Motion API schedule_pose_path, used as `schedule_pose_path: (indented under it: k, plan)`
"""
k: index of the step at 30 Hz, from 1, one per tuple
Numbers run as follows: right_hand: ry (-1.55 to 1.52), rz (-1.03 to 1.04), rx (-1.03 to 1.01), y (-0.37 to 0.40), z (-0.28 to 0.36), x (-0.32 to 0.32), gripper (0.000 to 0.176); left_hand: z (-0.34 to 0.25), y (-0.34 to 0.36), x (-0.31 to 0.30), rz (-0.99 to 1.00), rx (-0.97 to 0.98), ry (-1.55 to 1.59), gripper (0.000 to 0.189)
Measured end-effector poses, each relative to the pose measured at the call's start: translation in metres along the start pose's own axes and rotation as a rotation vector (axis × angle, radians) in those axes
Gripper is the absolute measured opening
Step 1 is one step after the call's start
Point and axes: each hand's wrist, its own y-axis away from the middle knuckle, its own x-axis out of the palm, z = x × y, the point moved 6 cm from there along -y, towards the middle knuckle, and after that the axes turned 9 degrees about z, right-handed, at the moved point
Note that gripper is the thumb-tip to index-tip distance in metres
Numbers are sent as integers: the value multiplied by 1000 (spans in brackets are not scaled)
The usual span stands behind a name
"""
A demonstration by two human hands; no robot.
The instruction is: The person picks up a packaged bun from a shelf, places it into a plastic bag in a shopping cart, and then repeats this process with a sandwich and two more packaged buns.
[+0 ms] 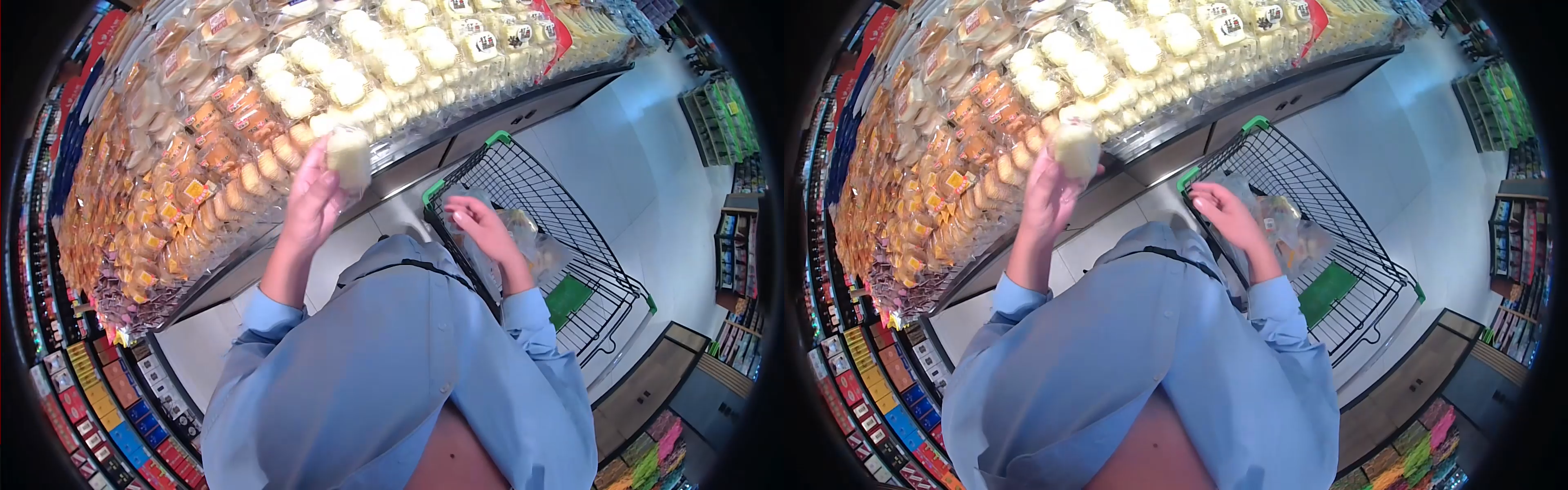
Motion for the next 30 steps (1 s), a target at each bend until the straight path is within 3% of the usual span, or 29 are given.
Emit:
schedule_pose_path:
  k: [2,5,8,10,13,15,18,21,23,26,29,30]
  plan:
    - [-159,138,-3,-12,43,12,50,25,1,24,85,-95,259,60]
    - [-418,366,-65,-19,89,25,59,47,-4,51,32,-176,278,57]
    - [-640,436,-33,-15,86,21,67,63,-15,71,110,-152,-291,59]
    - [-699,336,16,-6,79,14,68,59,-24,95,265,-61,-885,62]
    - [-668,164,99,15,64,-4,59,78,-43,137,523,30,-1169,55]
    - [-523,27,181,31,37,-19,54,106,-46,143,616,-46,-1036,57]
    - [-706,-122,212,64,5,-53,48,156,-62,136,673,-161,-976,52]
    - [-890,-442,147,98,-64,-105,42,250,-76,94,665,-343,-1050,49]
    - [-980,-528,134,118,-101,-137,39,304,-83,83,756,-509,-1193,47]
    - [-1028,-642,126,134,-135,-164,36,375,-86,74,858,-606,-1362,45]
    - [-1014,-673,97,128,-148,-182,36,411,-96,73,962,-672,-1433,54]
    - [-1013,-668,89,121,-151,-184,36,413,-98,76,913,-670,-1408,54]
